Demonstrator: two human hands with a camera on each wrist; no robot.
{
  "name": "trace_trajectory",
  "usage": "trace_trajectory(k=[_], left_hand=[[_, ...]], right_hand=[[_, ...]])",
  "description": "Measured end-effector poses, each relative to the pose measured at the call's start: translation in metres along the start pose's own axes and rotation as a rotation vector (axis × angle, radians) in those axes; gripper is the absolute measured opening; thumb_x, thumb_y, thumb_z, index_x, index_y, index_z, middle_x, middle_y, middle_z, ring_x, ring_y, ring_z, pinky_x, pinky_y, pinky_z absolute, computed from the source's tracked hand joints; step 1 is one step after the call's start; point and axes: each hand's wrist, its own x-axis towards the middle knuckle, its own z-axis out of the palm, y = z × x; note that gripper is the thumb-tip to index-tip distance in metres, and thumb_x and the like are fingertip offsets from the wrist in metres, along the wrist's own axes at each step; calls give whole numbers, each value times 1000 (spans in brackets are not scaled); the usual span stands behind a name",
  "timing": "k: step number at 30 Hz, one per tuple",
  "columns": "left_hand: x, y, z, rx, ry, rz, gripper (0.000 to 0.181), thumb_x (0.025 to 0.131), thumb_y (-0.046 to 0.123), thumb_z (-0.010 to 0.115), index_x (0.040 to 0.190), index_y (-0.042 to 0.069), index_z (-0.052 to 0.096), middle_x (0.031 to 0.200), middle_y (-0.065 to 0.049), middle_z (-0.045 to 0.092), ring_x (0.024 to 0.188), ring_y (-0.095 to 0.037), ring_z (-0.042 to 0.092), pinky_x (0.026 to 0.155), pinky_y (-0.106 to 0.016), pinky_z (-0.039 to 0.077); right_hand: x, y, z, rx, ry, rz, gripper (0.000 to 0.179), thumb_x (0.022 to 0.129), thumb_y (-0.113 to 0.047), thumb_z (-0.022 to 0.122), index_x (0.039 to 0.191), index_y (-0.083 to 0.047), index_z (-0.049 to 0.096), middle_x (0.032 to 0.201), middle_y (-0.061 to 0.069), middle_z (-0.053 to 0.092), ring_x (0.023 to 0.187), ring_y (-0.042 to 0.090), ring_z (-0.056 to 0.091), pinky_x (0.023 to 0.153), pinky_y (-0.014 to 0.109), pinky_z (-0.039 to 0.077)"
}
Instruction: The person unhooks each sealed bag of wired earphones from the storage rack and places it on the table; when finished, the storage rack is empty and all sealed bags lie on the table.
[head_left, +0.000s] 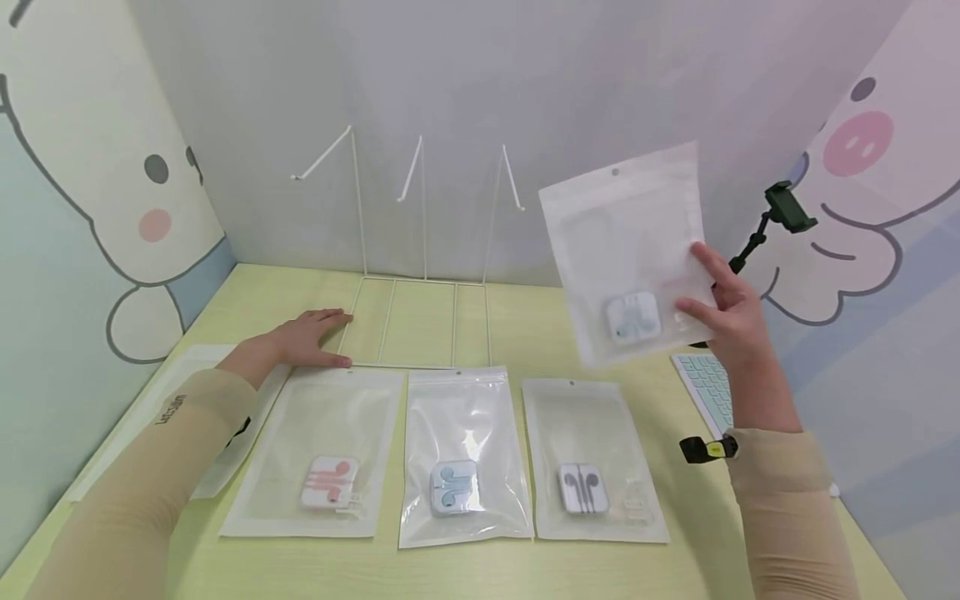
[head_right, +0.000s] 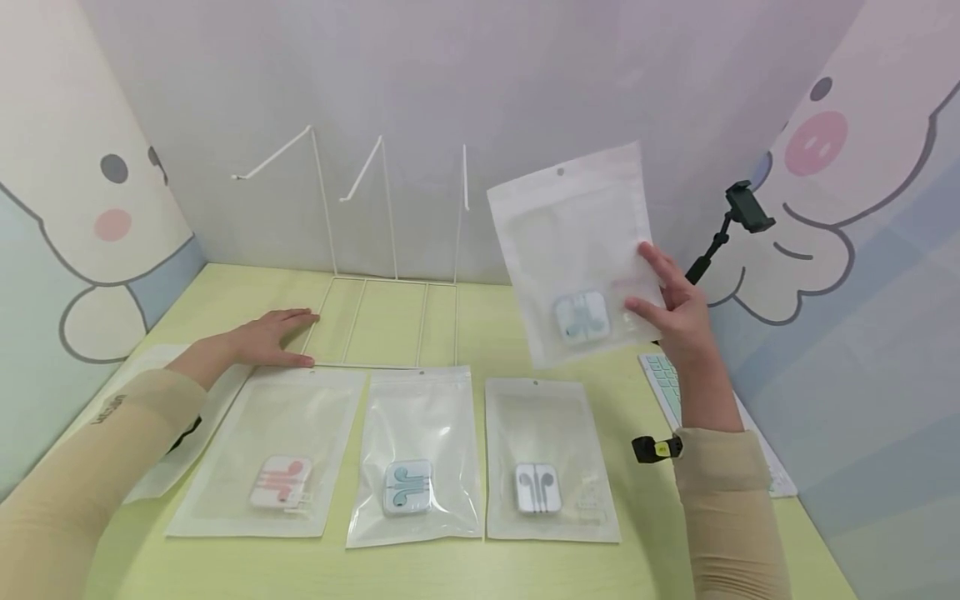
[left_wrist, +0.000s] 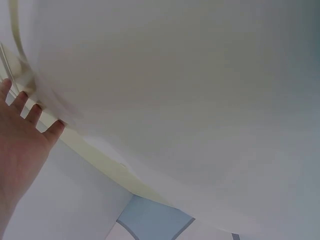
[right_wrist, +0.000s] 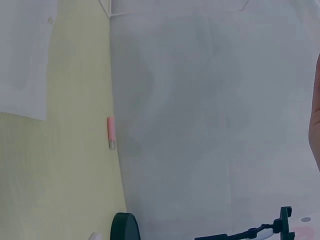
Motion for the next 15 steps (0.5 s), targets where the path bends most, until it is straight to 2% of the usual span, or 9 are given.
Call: trace_trajectory(k=[4,9,15], left_hand=[[0,0,0,-3,-2,-4,92,80,59,64,147,6,30,153,-23,21,137,-49,18,104,-68,22],[1,-1,1,2,2,4,92,80,60,63,147,6,31,153,-23,22,137,-49,19,104,-67,23],[1,0,2,3,5,3,93,80,60,63,147,5,31,152,-23,22,137,-48,19,105,-66,23]], right_hand=[[-2,7,-1,-5,67,112,65,86,24,45,143,-8,40,150,5,31,112,20,53,78,28,55],[-4,21,2,-106,138,245,64,89,14,52,144,-17,41,152,-3,28,107,12,57,74,23,55],[-2,41,4,-243,179,285,65,87,8,59,143,-21,42,152,-1,25,110,9,50,74,16,53]])
